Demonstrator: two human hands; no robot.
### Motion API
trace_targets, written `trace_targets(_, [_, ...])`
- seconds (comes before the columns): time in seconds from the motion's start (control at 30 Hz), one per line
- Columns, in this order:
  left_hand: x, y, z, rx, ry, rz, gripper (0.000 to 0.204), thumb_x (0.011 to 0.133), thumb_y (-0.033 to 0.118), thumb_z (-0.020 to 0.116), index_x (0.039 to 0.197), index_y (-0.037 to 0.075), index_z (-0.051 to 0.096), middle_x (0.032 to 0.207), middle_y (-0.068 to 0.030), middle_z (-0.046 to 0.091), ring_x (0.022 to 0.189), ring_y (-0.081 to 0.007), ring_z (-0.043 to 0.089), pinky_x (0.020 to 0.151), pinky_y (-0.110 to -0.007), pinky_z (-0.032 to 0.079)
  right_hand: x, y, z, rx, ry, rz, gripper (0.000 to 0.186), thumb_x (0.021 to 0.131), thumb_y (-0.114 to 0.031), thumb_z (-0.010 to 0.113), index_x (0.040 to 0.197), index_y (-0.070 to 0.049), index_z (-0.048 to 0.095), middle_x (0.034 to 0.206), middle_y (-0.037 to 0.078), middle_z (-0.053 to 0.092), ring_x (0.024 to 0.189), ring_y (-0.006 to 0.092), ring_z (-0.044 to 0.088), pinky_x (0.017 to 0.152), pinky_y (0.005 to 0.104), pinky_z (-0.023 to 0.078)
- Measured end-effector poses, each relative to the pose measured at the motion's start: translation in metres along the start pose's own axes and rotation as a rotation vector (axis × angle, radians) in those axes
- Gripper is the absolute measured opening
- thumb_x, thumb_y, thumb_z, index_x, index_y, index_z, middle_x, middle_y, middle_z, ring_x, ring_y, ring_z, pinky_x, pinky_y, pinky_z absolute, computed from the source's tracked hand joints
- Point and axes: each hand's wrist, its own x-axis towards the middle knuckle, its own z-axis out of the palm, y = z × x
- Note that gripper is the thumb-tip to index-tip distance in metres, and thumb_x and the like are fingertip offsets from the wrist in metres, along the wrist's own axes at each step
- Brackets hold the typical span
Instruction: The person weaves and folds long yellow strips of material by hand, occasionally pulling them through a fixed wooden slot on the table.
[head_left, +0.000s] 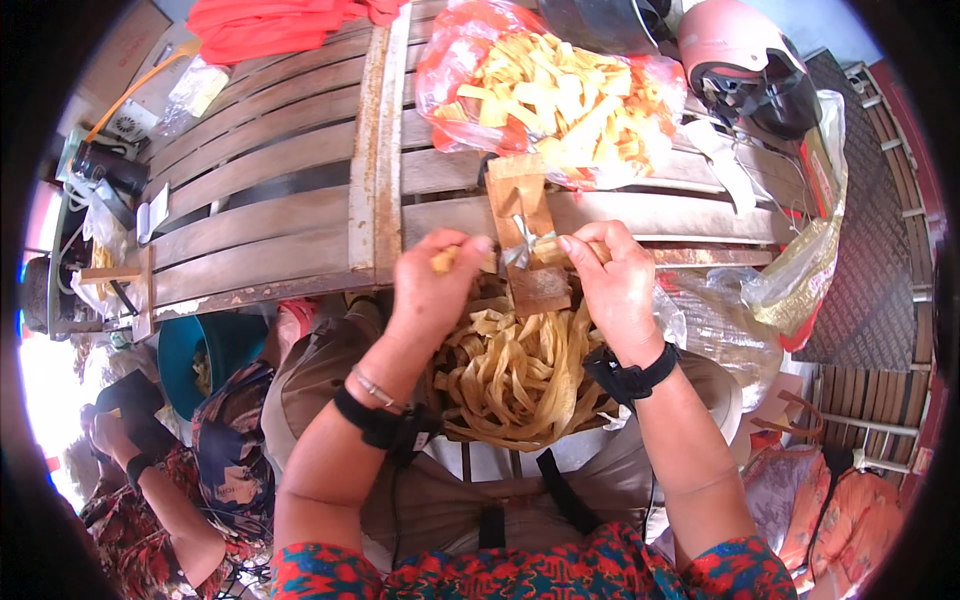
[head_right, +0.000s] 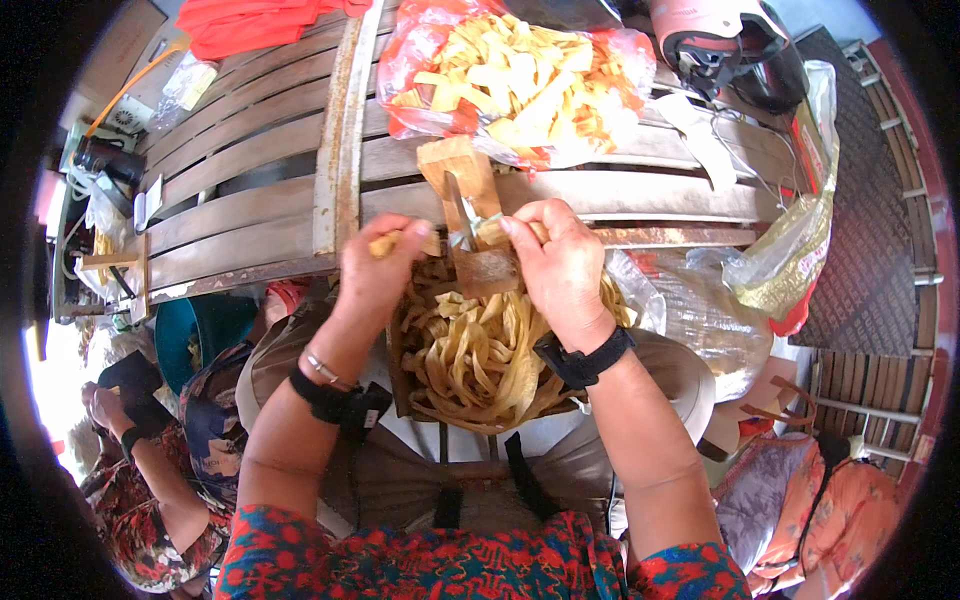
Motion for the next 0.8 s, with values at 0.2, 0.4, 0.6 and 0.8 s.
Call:
trace_targets(0.2, [-0.038,0.016,-0.004,-0.100,-0.140,0.332,0.016,0.089,0.005,0.052,0.096,-0.003,0.064,0.085,-0.0049,0.065,0.078,-0.0119,0.059,0.073,-0.025,0.047,-0.025,-0.033,0.001,0.212,-0.024,-0.763,0.015,0.070,0.001,0.062,0.075,-0.011,0.054,0.066,0.003,0.049,0.055,0.0167,0.054,0.047,0.0299,0.045])
trace_targets(0.4, [-0.061,0.015,-0.005,-0.259,-0.618,-0.393,0.016,0.087,0.015,0.056,0.084,0.002,0.065,0.071,-0.0004,0.061,0.064,-0.0078,0.054,0.057,-0.025,0.045,-0.046,-0.038,-0.020,0.366,-0.307,-0.922,0.014,0.071,-0.009,0.070,0.072,-0.008,0.056,0.059,0.002,0.046,0.047,0.0200,0.048,0.042,0.0299,0.037])
trace_targets(0.6, [-0.071,0.022,-0.009,-0.241,-1.492,-0.264,0.020,0.084,0.024,0.068,0.091,0.005,0.068,0.087,-0.0042,0.069,0.076,-0.0124,0.063,0.070,-0.028,0.051,-0.037,-0.041,-0.036,0.517,-0.370,-0.792,0.017,0.078,-0.015,0.069,0.069,-0.007,0.057,0.055,0.003,0.047,0.044,0.0205,0.048,0.040,0.0300,0.034])
trace_targets(0.8, [-0.069,0.061,-0.019,0.238,-0.765,0.598,0.036,0.071,0.019,0.077,0.103,0.008,0.068,0.088,-0.0083,0.068,0.071,-0.0217,0.065,0.061,-0.029,0.051,-0.042,-0.038,-0.035,0.633,-0.769,0.042,0.028,0.092,-0.024,0.056,0.074,-0.004,0.061,0.061,0.006,0.057,0.047,0.0142,0.054,0.042,0.0273,0.038])
